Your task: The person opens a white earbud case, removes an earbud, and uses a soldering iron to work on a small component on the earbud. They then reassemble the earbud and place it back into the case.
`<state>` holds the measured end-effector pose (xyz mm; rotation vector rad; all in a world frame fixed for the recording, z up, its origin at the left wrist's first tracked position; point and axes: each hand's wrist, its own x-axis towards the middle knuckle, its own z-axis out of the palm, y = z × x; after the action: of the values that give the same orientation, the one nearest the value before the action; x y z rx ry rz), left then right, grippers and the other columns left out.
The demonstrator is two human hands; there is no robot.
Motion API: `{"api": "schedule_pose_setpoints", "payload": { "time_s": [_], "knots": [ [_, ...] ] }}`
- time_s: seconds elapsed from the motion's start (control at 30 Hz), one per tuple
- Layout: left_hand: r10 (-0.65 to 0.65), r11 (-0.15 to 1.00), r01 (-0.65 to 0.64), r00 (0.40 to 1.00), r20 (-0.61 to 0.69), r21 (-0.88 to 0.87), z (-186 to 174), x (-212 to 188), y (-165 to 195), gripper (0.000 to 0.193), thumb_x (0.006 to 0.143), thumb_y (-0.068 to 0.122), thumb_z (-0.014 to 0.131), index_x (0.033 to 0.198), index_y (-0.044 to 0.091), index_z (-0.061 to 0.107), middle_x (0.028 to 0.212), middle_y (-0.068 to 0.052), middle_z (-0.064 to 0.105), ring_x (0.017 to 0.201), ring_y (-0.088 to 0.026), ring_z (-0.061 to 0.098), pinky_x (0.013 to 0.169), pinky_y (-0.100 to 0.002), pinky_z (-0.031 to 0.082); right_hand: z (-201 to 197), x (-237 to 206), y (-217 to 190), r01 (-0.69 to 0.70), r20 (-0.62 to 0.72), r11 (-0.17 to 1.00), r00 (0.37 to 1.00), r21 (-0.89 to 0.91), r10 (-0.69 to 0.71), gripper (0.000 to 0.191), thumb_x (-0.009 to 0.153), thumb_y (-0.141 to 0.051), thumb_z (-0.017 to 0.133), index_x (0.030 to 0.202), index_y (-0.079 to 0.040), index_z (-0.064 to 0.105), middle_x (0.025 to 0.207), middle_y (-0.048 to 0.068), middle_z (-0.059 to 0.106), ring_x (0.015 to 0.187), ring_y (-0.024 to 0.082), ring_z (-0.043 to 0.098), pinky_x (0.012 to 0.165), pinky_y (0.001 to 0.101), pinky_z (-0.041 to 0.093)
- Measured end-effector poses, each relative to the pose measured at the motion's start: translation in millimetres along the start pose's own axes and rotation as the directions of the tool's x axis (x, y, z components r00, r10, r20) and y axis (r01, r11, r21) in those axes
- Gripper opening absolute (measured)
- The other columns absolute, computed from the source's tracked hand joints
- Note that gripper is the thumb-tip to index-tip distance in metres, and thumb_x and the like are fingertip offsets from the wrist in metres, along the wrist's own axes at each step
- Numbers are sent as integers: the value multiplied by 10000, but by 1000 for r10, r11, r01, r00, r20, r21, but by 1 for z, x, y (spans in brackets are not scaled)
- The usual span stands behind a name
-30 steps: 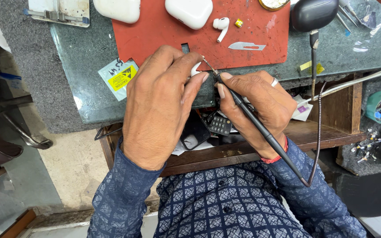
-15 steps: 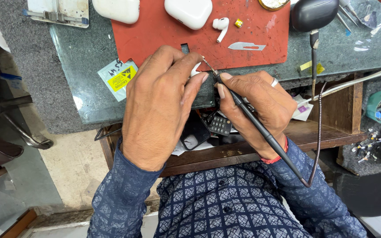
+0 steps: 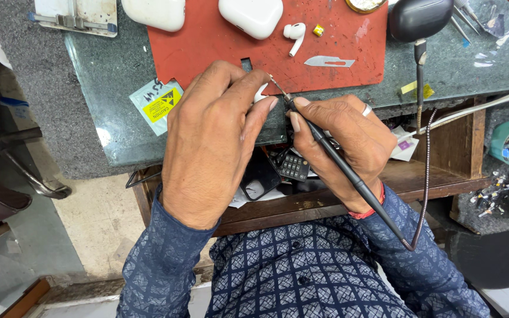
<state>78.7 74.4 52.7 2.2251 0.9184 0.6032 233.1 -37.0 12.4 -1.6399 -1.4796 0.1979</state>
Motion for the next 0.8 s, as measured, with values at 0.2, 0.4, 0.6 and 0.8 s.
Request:
{"api": "schedule_pose_setpoints", "payload": {
  "time_s": [0.2,0.4,0.6,0.8],
  "knots": [
    [-1,1000,1,1000,1,7,0,0,0,273,956,100,776,1201,4,703,1032,-122,629,936,-300,661,803,-429,522,0,0,0,1,3,1000,1000,-5,-1,174,967,33,822,1108,29,720,1005,122,745,833,208,723,745,296,572],
    [2,1000,-2,1000,2,1,0,0,0,264,967,99,772,1202,2,701,1047,-123,631,948,-301,664,809,-430,522,-1,0,1,3,9,1000,1000,12,-3,179,967,24,826,1109,30,717,1023,128,747,849,213,730,756,296,579],
    [5,1000,-5,1000,6,5,0,0,0,267,965,96,772,1204,3,701,1038,-123,628,942,-302,662,803,-431,521,-1,0,1,1,5,1000,1000,4,-1,181,964,25,827,1111,35,721,1007,124,745,840,213,727,750,297,575],
    [7,1000,-7,1000,4,3,-1,0,0,270,966,95,775,1206,1,698,1038,-123,626,937,-301,661,798,-429,521,-1,0,0,5,12,1000,1000,14,-5,179,966,20,827,1107,33,717,1025,131,749,854,214,731,756,294,579]
  ]
}}
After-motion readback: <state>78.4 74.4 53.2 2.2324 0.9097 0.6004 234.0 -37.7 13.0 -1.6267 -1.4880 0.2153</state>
